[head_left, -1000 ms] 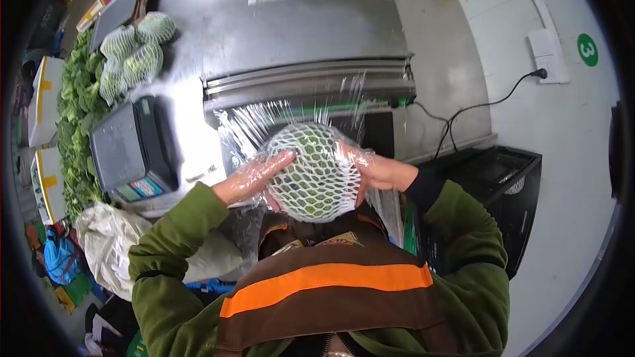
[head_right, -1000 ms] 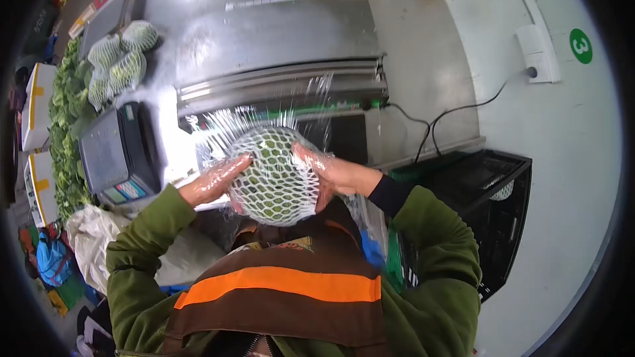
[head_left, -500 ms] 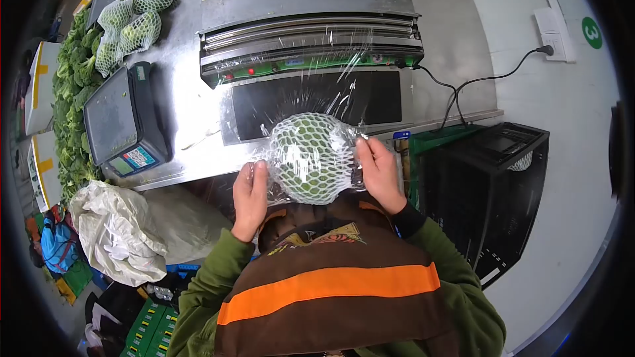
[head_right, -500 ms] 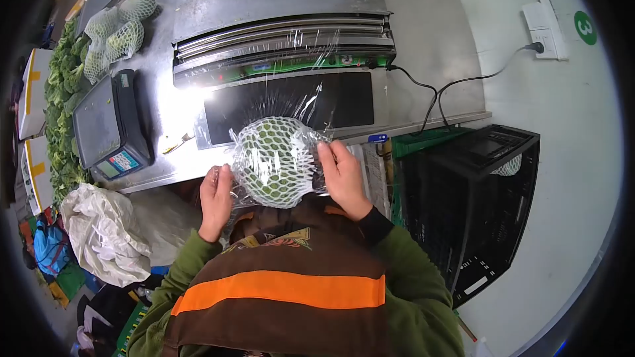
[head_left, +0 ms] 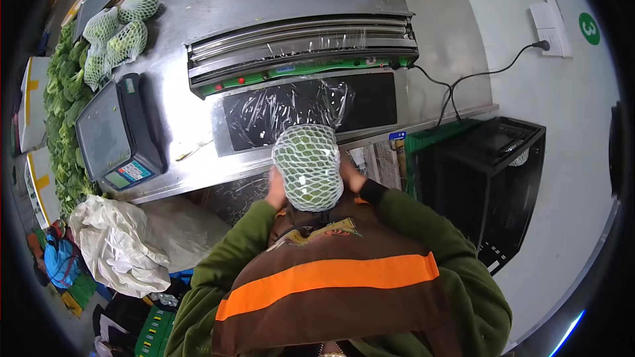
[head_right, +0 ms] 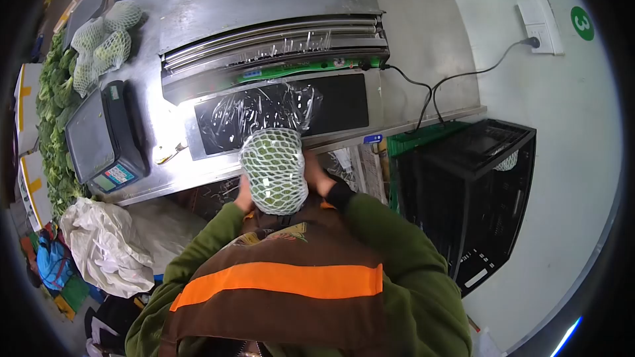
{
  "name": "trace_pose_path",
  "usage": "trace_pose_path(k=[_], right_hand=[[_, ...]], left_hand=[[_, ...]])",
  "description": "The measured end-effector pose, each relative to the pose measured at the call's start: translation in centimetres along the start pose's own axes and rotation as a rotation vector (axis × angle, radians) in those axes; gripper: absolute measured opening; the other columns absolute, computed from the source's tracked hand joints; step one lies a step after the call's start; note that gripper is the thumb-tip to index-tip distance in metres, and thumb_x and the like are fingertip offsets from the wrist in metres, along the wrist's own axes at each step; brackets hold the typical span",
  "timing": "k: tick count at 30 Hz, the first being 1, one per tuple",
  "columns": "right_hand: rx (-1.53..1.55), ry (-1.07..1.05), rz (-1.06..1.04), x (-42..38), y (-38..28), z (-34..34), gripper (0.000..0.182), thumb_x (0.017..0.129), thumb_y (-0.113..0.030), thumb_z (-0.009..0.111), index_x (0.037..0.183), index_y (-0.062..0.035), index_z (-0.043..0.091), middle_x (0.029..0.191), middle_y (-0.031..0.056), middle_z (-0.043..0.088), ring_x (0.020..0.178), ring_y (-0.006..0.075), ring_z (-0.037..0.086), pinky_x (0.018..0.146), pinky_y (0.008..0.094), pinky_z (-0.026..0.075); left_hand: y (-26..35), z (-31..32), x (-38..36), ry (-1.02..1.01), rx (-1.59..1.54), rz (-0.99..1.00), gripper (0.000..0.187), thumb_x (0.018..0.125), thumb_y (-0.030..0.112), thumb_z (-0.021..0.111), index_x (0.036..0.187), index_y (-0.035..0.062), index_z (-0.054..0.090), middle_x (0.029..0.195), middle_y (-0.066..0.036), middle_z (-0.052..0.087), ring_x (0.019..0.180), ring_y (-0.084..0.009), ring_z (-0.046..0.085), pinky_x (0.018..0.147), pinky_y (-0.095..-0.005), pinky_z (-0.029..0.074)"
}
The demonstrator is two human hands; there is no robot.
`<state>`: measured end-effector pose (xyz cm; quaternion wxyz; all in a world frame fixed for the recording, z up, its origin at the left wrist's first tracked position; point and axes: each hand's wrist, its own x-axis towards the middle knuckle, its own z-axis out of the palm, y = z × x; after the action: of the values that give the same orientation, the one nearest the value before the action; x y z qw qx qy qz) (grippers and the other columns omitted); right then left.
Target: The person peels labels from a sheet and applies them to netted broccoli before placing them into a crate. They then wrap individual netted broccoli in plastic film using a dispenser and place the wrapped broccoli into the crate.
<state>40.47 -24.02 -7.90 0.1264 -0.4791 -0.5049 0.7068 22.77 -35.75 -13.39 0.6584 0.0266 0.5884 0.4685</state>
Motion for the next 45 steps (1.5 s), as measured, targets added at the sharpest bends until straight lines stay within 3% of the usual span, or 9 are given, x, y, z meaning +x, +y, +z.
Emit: trace_pose_path(k=[1, 18, 21, 23, 28, 33, 37, 39, 45], right_hand=[[0.316, -0.087, 0.247, 0.9, 1.2, 1.5, 0.031, 0.101, -0.013, 0.048, 0.128, 0.0013, 0.055, 0.124, 0.0124, 0.062, 0.104, 0.0213, 0.061, 0.095, 0.0321, 0.049], [0.811, -0.413, 0.149, -8.1, -6.9, 3.4, 0.042, 0.098, -0.020, 0.060, 0.135, -0.0008, 0.053, 0.127, 0.0101, 0.062, 0.113, 0.0128, 0.057, 0.100, 0.0291, 0.045], [-0.232, -0.438, 0.124, -9.5, -7.3, -3.4, 0.033, 0.096, -0.017, 0.062, 0.125, -0.0009, 0.061, 0.109, 0.0133, 0.068, 0.108, 0.0136, 0.060, 0.095, 0.0301, 0.049], [0.241, 0.180, -0.230, -11.8, -10.1, -4.6, 0.030, 0.097, -0.024, 0.059, 0.118, -0.0019, 0.062, 0.104, 0.0052, 0.064, 0.097, 0.0134, 0.061, 0.088, 0.0289, 0.049], [0.316, -0.193, -0.856, -10.7, -15.1, 2.0, 0.048, 0.103, -0.036, 0.046, 0.133, 0.0005, 0.054, 0.129, 0.0133, 0.059, 0.124, 0.0238, 0.052, 0.108, 0.0369, 0.037], [1.303, -0.373, -0.196, -12.6, -6.9, 9.9, 0.049, 0.105, -0.045, 0.039, 0.128, -0.0062, 0.058, 0.127, 0.0059, 0.064, 0.111, 0.0135, 0.062, 0.101, 0.0300, 0.047], [1.211, -0.444, -0.287, -13.6, -6.7, 10.2, 0.055, 0.105, -0.048, 0.035, 0.137, -0.0062, 0.052, 0.130, 0.0050, 0.062, 0.112, 0.0132, 0.061, 0.101, 0.0302, 0.047], [1.200, -0.376, -0.259, -13.7, -7.1, 9.2, 0.058, 0.105, -0.050, 0.031, 0.138, -0.0064, 0.050, 0.132, 0.0053, 0.060, 0.113, 0.0139, 0.061, 0.102, 0.0308, 0.047], [0.589, 0.573, -0.532, -16.5, -7.7, 2.4, 0.056, 0.109, -0.041, 0.021, 0.124, 0.0023, 0.054, 0.120, 0.0111, 0.059, 0.113, 0.0166, 0.053, 0.102, 0.0313, 0.040]], left_hand=[[-0.3, 1.0, -0.1, -0.067, -0.036, -0.056, 0.031, 0.098, 0.022, 0.049, 0.114, 0.0008, 0.064, 0.100, -0.011, 0.069, 0.087, -0.0206, 0.066, 0.072, -0.0346, 0.054], [7.6, -6.5, -7.4, -0.156, 0.117, -0.212, 0.036, 0.093, 0.019, 0.053, 0.124, 0.0005, 0.058, 0.115, -0.015, 0.064, 0.100, -0.0239, 0.063, 0.083, -0.0377, 0.052], [8.6, -7.7, -7.7, -0.188, 0.169, -0.205, 0.038, 0.092, 0.018, 0.054, 0.126, 0.0004, 0.056, 0.117, -0.016, 0.063, 0.103, -0.0245, 0.063, 0.085, -0.0383, 0.052], [9.0, -8.1, -7.6, -0.217, 0.199, -0.203, 0.039, 0.092, 0.018, 0.055, 0.127, 0.0003, 0.056, 0.119, -0.016, 0.062, 0.104, -0.0249, 0.063, 0.086, -0.0387, 0.051], [10.0, -7.4, -6.8, -0.314, 0.300, -0.179, 0.043, 0.091, 0.017, 0.056, 0.130, 0.0002, 0.054, 0.123, -0.017, 0.061, 0.108, -0.0258, 0.062, 0.089, -0.0396, 0.051], [14.6, -7.1, -10.5, -0.364, 0.411, -0.131, 0.046, 0.089, 0.016, 0.057, 0.133, 0.0001, 0.052, 0.128, -0.019, 0.059, 0.112, -0.0268, 0.061, 0.093, -0.0406, 0.050], [21.8, -5.0, -16.5, -0.462, 0.488, 0.003, 0.050, 0.088, 0.015, 0.058, 0.135, 0.0000, 0.051, 0.131, -0.020, 0.058, 0.115, -0.0276, 0.061, 0.095, -0.0413, 0.050], [21.7, 0.2, -17.4, -0.892, 0.232, -0.112, 0.079, 0.078, 0.009, 0.064, 0.149, 0.0013, 0.030, 0.148, -0.020, 0.040, 0.134, -0.0319, 0.045, 0.111, -0.0481, 0.036], [16.6, 11.6, -14.9, -0.636, 0.360, 0.304, 0.069, 0.095, 0.024, 0.064, 0.148, 0.0041, 0.027, 0.145, -0.014, 0.041, 0.128, -0.0266, 0.047, 0.108, -0.0430, 0.038]])
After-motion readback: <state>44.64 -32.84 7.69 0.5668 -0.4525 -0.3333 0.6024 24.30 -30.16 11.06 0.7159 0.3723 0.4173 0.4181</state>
